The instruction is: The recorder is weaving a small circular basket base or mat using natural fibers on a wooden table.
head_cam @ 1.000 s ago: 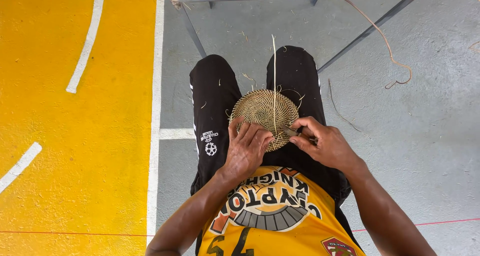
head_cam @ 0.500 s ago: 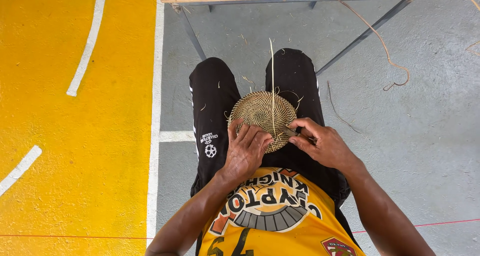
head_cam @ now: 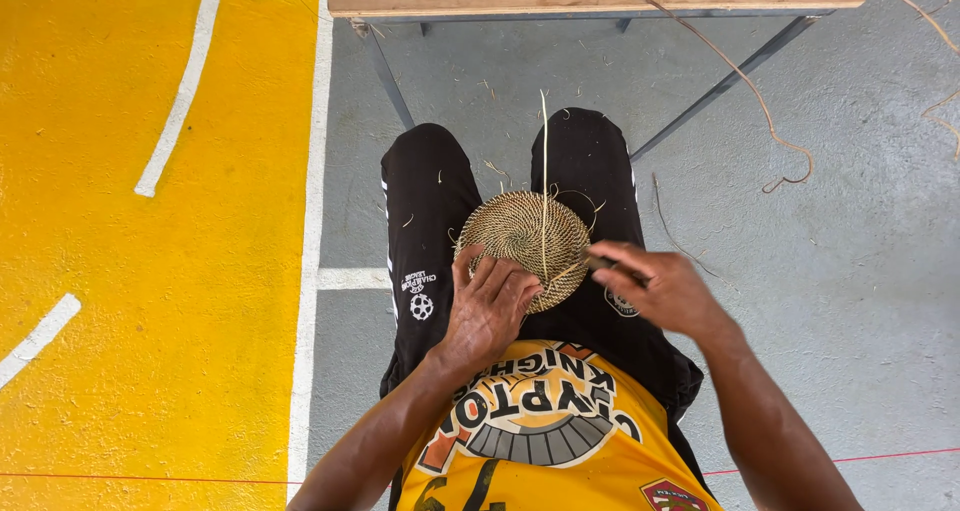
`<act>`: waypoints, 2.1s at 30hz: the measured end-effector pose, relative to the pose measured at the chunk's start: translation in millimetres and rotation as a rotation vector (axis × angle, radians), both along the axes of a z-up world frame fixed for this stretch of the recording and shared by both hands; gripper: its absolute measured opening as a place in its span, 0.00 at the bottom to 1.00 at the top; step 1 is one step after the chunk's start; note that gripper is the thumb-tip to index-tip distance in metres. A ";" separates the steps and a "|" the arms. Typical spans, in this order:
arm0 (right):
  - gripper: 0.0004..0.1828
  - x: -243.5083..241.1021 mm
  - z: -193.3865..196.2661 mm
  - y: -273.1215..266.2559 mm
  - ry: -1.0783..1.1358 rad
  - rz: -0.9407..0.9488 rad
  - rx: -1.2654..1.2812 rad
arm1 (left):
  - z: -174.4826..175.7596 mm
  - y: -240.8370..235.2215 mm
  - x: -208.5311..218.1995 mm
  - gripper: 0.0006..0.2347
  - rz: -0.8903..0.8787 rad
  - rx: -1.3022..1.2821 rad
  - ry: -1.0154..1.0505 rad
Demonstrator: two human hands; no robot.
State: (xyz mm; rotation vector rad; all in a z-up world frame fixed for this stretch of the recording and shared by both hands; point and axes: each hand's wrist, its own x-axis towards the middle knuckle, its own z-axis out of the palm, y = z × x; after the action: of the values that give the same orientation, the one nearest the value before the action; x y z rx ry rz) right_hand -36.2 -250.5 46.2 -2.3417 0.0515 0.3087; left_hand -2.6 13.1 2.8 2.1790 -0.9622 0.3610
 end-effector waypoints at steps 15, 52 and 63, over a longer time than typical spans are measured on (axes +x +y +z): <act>0.09 -15.6 -63.6 -5.7 -0.081 -0.197 0.354 | 5.9 -16.3 -10.4 0.05 -0.051 0.022 0.008; 0.06 163.6 16.5 -312.9 -0.474 -0.599 -0.216 | 13.3 -22.5 40.7 0.10 -0.241 0.028 0.078; 0.03 155.2 41.4 -292.0 -0.599 -0.483 -0.303 | 103.4 -141.3 285.4 0.20 0.108 0.013 -0.426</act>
State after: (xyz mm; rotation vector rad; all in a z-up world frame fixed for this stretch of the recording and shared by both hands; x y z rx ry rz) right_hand 119.0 -542.5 87.6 -2.5249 0.3845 -0.6775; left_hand 282.8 -128.3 106.3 2.2154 -1.0715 0.8995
